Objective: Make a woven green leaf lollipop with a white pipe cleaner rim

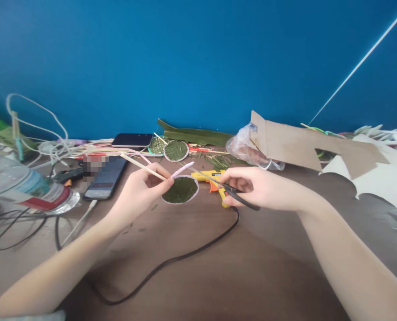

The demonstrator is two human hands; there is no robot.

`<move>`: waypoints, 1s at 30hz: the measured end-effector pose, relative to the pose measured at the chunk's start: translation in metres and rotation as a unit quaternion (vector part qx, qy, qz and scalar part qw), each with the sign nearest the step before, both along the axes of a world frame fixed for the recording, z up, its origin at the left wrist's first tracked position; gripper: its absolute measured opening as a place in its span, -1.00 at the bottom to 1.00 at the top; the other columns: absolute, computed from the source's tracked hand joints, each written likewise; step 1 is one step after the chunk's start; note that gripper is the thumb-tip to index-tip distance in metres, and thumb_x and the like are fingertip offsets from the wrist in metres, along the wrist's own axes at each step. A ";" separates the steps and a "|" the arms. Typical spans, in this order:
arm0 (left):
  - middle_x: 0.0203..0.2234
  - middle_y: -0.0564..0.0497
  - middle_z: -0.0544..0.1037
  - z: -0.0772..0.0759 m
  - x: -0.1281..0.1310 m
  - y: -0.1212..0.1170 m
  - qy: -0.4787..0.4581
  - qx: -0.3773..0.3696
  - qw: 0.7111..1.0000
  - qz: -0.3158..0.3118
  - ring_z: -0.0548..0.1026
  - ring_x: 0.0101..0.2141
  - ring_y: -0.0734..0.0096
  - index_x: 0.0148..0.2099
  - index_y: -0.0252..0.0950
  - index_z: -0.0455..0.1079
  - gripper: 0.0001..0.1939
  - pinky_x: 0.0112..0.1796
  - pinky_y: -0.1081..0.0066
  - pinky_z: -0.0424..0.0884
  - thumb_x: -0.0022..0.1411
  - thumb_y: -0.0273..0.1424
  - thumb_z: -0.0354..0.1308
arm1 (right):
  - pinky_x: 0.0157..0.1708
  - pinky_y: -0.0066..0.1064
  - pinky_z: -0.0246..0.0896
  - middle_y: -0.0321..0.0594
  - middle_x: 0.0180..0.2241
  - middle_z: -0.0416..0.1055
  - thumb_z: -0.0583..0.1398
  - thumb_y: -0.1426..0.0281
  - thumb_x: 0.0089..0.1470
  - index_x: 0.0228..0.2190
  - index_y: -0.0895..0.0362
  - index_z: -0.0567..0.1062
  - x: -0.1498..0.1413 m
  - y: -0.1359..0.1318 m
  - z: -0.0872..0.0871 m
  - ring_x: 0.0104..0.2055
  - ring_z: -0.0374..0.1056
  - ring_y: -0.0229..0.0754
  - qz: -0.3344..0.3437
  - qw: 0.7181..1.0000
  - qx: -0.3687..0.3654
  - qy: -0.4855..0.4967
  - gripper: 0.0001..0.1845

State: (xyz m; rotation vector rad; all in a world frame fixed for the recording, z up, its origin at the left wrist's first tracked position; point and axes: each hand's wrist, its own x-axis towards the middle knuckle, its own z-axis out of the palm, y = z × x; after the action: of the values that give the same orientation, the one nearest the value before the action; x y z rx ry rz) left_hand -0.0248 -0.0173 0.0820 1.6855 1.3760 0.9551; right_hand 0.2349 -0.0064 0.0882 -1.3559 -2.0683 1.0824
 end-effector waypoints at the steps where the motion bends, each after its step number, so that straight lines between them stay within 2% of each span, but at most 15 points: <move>1: -0.64 0.18 0.37 0.000 0.000 0.000 -0.001 0.000 1.000 0.001 0.29 -0.61 0.62 -0.46 -0.28 0.31 -0.88 -0.56 0.59 0.18 0.10 -0.39 0.13 | -0.61 -0.47 0.10 -0.35 -0.58 0.29 0.30 0.17 -0.16 -0.30 0.06 0.49 0.000 0.003 -0.001 -0.56 0.19 -0.29 0.006 1.000 -0.015 -0.009 -0.65; 3: -0.63 0.17 0.38 0.000 0.000 -0.001 -0.010 -0.004 1.000 -0.001 0.30 -0.59 0.62 -0.46 -0.28 0.31 -0.88 -0.56 0.60 0.18 0.10 -0.39 0.13 | -0.53 -0.44 0.16 -0.32 -0.50 0.33 0.27 0.18 -0.10 -0.25 0.06 0.41 -0.006 0.006 -0.007 -0.48 0.25 -0.26 -0.011 0.999 -0.018 0.025 -0.64; 6: -0.64 0.18 0.38 0.002 0.003 -0.004 -0.029 -0.014 0.999 -0.008 0.31 -0.59 0.62 -0.47 -0.29 0.30 -0.86 -0.56 0.61 0.19 0.09 -0.39 0.14 | -0.40 -0.39 0.23 -0.26 -0.38 0.36 0.30 0.21 -0.14 -0.24 0.06 0.32 -0.024 0.005 -0.020 -0.35 0.31 -0.19 -0.031 0.993 -0.018 0.115 -0.59; 9: -0.63 0.17 0.39 0.004 0.007 -0.007 -0.048 -0.025 0.998 -0.015 0.33 -0.58 0.62 -0.47 -0.29 0.30 -0.86 -0.54 0.61 0.21 0.09 -0.38 0.15 | -0.28 -0.36 0.24 -0.25 -0.26 0.36 0.31 0.29 -0.13 -0.22 0.05 0.30 -0.041 -0.001 -0.031 -0.27 0.31 -0.20 0.004 0.985 -0.028 0.168 -0.59; 15: -0.60 0.14 0.42 0.009 0.011 -0.013 -0.067 -0.064 0.995 -0.032 0.38 -0.53 0.56 -0.45 -0.30 0.31 -0.85 -0.50 0.58 0.25 0.08 -0.35 0.17 | -0.34 -0.41 0.23 -0.29 -0.40 0.34 0.25 0.34 -0.08 -0.39 0.10 0.31 -0.048 -0.006 -0.033 -0.37 0.27 -0.26 0.012 0.977 -0.014 0.214 -0.78; 24: -0.51 0.12 0.46 0.014 0.012 -0.021 -0.061 -0.031 0.996 -0.053 0.42 -0.45 0.49 -0.40 -0.28 0.32 -0.90 -0.44 0.53 0.28 0.07 -0.38 0.17 | -0.44 -0.44 0.17 -0.28 -0.44 0.30 0.25 0.31 -0.05 -0.44 0.12 0.33 -0.043 -0.006 -0.031 -0.45 0.22 -0.30 0.029 0.979 0.030 0.201 -0.79; 30: -0.48 0.13 0.47 0.014 0.012 -0.024 -0.069 -0.051 0.994 -0.069 0.42 -0.45 0.51 -0.35 -0.26 0.30 -0.90 -0.49 0.56 0.25 0.06 -0.41 0.18 | -0.46 -0.46 0.13 -0.30 -0.44 0.32 0.26 0.28 -0.04 -0.45 0.12 0.33 -0.037 -0.002 -0.034 -0.46 0.21 -0.32 0.040 0.975 0.029 0.219 -0.77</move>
State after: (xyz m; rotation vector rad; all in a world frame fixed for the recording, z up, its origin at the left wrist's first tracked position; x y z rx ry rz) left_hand -0.0124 -0.0412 0.0961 1.5861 1.1829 0.8899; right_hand 0.1982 -0.0088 0.0543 -0.9106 -1.8202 1.2174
